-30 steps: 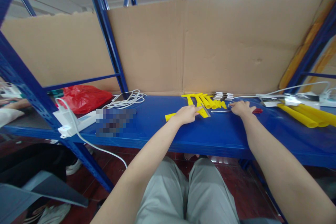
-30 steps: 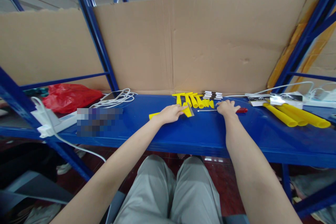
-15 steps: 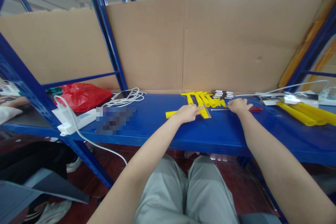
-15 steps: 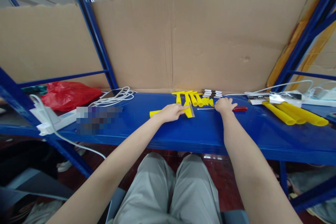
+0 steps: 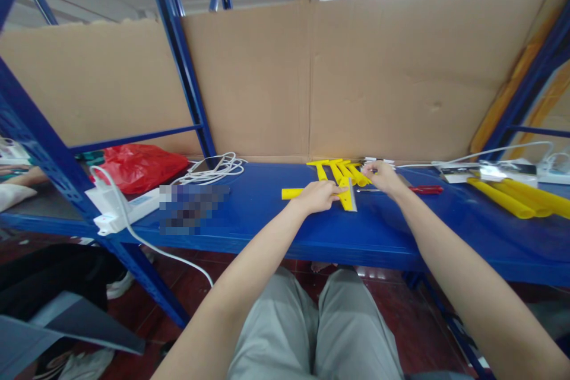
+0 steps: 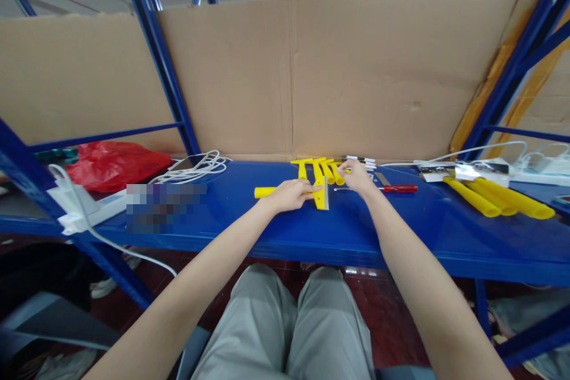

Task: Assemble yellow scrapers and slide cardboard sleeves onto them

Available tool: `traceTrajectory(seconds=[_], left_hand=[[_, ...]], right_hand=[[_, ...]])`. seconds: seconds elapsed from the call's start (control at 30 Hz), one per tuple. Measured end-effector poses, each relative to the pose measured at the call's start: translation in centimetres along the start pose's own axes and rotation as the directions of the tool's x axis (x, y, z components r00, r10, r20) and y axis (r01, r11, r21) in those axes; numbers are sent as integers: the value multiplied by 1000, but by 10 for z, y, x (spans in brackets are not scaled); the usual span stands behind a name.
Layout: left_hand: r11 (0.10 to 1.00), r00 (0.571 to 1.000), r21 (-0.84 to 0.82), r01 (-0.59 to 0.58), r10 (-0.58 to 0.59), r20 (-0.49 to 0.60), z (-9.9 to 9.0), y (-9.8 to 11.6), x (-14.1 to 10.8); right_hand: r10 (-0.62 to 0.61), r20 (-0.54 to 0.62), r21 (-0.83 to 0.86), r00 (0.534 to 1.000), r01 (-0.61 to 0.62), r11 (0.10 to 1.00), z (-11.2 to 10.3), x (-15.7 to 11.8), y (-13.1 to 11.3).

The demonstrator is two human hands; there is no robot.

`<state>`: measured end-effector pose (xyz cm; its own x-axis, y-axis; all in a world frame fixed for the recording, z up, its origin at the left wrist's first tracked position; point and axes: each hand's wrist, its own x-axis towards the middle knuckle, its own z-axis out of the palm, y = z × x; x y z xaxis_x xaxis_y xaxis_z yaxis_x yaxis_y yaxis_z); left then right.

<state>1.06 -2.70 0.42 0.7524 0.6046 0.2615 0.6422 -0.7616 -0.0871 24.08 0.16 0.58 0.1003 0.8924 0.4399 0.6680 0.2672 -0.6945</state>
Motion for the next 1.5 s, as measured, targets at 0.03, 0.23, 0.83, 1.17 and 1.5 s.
traceTrajectory(seconds=[0.03, 0.23, 0.83, 1.17, 1.5], left_hand=[[1000, 1000, -2, -5, 5, -1, 0, 0, 0], [1000, 1000, -9, -18, 18, -3, -2, 2, -1], [1000, 1000, 1, -20, 20, 0, -2, 3, -2], [999, 1000, 25, -26, 25, 14, -2, 3, -2], [999, 999, 21, -30, 30, 13, 0, 3, -1]], right_hand=[[-78, 18, 45, 997, 77, 996, 6, -1, -4], [-269, 148, 37, 952, 266, 963, 31, -8, -13], [-356, 187, -106, 916, 379, 919, 36, 3, 11], [-323, 208, -135, 923, 354, 925, 35, 0, 9], [-186, 164, -150, 969, 211, 966, 41, -1, 7]])
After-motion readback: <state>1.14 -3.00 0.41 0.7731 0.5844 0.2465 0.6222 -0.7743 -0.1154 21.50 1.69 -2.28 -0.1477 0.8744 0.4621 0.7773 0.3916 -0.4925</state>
